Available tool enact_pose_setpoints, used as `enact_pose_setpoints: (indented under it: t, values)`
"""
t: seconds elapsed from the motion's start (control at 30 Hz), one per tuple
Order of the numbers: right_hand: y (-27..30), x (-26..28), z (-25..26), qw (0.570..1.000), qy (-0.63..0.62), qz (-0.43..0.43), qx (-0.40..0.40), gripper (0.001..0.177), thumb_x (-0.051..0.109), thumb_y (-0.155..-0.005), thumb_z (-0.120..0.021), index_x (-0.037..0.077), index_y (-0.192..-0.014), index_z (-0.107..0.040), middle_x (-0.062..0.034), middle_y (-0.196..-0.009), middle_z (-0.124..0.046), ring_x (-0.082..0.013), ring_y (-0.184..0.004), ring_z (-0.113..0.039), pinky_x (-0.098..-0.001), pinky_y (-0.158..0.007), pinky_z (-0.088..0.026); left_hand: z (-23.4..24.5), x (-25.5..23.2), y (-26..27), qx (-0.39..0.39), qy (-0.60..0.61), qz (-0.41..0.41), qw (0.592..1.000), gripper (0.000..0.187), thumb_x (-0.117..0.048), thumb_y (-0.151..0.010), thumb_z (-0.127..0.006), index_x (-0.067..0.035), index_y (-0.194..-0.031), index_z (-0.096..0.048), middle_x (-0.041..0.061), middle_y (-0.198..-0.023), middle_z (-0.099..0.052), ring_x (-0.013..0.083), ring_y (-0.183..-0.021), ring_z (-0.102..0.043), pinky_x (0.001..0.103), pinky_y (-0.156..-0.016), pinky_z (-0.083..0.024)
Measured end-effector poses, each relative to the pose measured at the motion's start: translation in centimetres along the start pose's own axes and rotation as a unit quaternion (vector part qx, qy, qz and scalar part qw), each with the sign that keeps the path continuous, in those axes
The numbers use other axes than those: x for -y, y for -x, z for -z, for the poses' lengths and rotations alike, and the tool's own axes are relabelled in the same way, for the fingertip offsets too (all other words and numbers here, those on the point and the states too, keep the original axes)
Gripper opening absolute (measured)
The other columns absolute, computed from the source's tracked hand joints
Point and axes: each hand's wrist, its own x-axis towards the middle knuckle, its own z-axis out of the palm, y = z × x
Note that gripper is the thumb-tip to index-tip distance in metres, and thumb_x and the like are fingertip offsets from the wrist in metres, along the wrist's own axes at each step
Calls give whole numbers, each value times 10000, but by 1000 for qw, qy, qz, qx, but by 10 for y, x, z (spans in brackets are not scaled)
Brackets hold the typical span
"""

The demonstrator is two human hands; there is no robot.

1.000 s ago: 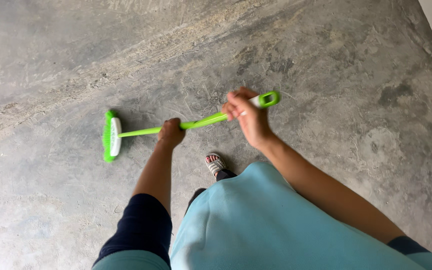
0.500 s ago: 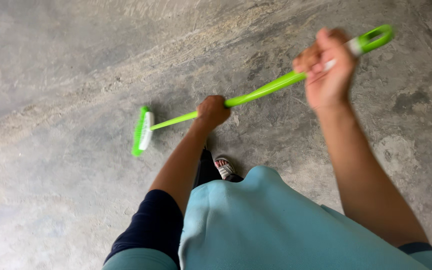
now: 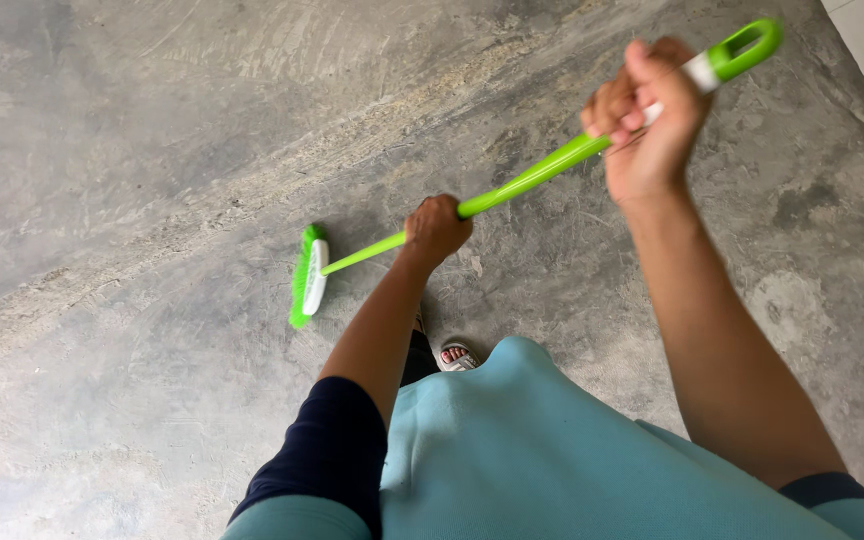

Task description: The person uses a green-handled scrubber to clean a concrete floor by pushing and pulling the head across the surface.

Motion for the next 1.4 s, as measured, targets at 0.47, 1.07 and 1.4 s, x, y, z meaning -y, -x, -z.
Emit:
enact_pose_setpoints:
  t: [0.47,1.07,1.4]
  values:
    - [62,-154,-125,963,-23,-251,101,294,211,-964,-662,157,-710,-524,-3,-606,-521,-137,-584,-571,-354,-753,-595,50,258,37,-8,-89,153,984,203,-278,-901,-659,-129,-1004,-752,156,-1087,-735,358,-1073,-691,498,-923,-549]
    - [-75,9,-2,998,51,-29,34,464,215,-1116,-551,161,-694,-365,-6,-557,-353,-116,-508,-328,-282,-525,-309,74,-24,-41,1,14,-89,996,219,-265,-942,-617,-83,-950,-738,113,-872,-748,233,-757,-708,437,-760,-575]
    - [-51,-79,-64,997,-11,-64,33,351,224,-1030,-668,185,-740,-474,23,-556,-410,-108,-447,-419,-318,-484,-408,57,82,-31,-30,-15,24,999,179,-184,-959,-571,-45,-963,-683,158,-879,-704,275,-763,-704,439,-685,-611]
